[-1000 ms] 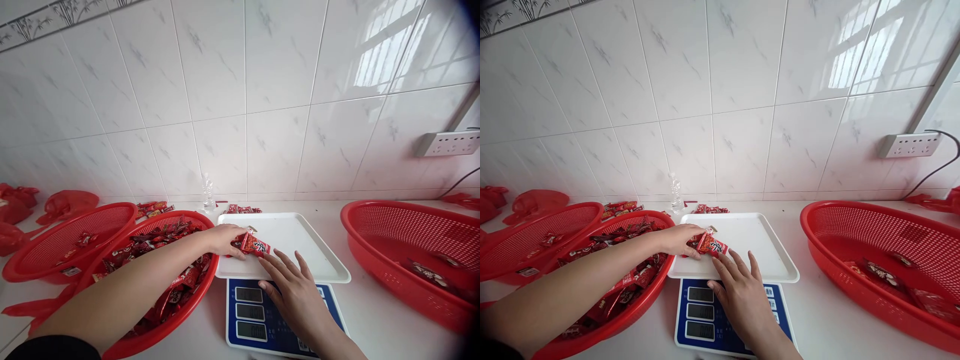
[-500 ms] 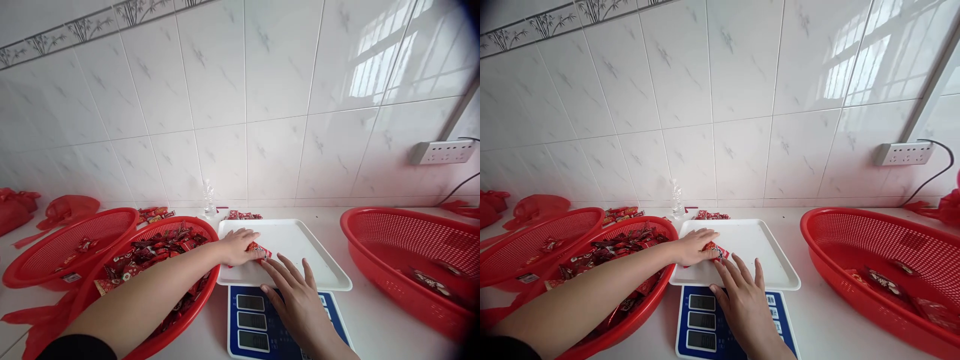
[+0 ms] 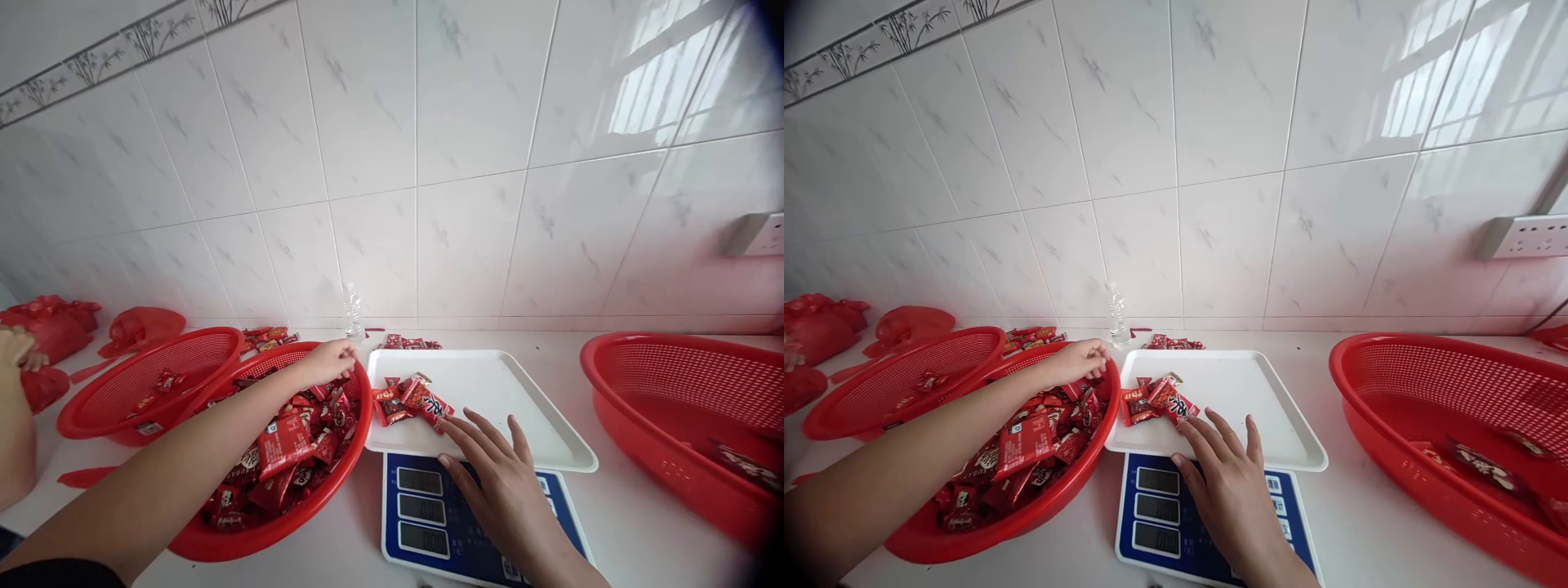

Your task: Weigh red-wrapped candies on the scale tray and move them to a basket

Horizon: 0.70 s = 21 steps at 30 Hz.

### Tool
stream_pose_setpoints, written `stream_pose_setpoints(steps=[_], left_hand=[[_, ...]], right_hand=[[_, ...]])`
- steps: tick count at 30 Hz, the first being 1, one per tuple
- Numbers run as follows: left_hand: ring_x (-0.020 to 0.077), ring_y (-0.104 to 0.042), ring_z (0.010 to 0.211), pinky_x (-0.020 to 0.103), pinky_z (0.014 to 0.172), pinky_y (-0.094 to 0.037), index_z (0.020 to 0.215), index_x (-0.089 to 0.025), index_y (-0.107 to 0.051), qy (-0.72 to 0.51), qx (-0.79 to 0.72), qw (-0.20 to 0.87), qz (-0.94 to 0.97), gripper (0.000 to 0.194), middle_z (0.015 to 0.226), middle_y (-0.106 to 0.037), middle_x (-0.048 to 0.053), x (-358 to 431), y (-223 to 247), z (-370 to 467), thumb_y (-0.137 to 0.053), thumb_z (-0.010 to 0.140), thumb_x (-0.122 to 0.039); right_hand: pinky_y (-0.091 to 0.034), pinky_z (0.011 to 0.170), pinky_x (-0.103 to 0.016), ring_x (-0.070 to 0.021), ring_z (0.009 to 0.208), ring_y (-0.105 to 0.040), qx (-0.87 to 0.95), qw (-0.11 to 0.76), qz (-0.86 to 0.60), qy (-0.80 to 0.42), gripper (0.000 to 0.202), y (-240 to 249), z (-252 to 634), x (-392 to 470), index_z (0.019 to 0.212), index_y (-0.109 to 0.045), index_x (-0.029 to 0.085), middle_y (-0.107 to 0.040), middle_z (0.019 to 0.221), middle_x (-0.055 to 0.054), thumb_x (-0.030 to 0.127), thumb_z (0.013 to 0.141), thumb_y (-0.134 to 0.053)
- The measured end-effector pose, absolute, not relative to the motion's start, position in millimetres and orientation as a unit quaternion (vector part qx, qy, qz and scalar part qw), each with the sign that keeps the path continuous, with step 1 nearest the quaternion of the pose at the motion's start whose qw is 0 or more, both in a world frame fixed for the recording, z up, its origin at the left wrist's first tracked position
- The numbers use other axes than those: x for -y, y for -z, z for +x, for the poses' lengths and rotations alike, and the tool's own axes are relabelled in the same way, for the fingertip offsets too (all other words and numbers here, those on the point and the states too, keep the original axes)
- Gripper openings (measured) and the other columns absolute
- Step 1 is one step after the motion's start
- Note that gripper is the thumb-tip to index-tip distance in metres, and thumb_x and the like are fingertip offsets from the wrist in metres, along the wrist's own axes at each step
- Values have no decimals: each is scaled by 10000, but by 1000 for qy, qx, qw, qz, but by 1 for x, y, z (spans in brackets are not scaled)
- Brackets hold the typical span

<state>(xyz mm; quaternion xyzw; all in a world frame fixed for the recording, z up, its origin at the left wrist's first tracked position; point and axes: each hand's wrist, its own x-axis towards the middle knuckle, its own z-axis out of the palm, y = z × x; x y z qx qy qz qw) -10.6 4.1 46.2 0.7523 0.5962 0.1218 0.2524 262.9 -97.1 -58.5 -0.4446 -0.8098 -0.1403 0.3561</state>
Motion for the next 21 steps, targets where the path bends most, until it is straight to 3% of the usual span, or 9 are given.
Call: stream_pose_setpoints(steps=[4,8,11,17,19,21], left_hand=[[220,-642,865,306,763,-498,914,-170,-608,-36,-606,244,757,231,914,-688,48,14,-36,-38,-542,698,-119],[222,-586,1071,294,922,-436,1068,-195,-602,24,-572,184,799,427,1167,-644,56,25,-31,-38,-496,686,-37],[218,-578,1100,281,936,-429,1087,-215,-598,35,-559,178,809,409,1219,-627,44,22,-27,-35,-502,718,-67],[203,-630,877,265,756,-463,876,-215,-604,18,-570,159,806,215,978,-689,33,14,-23,-37,-483,746,-95],[193,-617,772,263,677,-450,784,-212,-571,13,-575,149,804,114,838,-673,19,13,-28,-41,-464,798,-176],[180,-582,688,263,615,-425,722,-207,-521,-5,-587,137,798,152,736,-626,6,11,-35,-45,-443,834,-274]], right_hand=[[-271,992,-641,-307,1139,-563,811,367,-435,137,346,60,263,96,1219,-528,250,-669,1157,-59,406,921,-445],[-266,1009,-611,-292,1117,-579,810,374,-428,144,346,62,264,95,1218,-534,252,-685,1124,-53,403,917,-451],[-270,1009,-606,-289,1105,-588,810,375,-428,143,326,63,264,94,1189,-549,247,-694,1101,-52,399,917,-453],[-292,996,-611,-277,1087,-601,813,383,-418,135,309,60,265,94,1188,-547,251,-695,1095,-49,377,920,-457],[-306,993,-603,-273,1075,-609,813,387,-414,132,296,59,265,94,1167,-563,250,-701,1077,-49,374,919,-460],[-316,990,-597,-270,1062,-617,812,392,-412,131,287,57,265,95,1150,-576,247,-707,1059,-50,373,918,-463]])
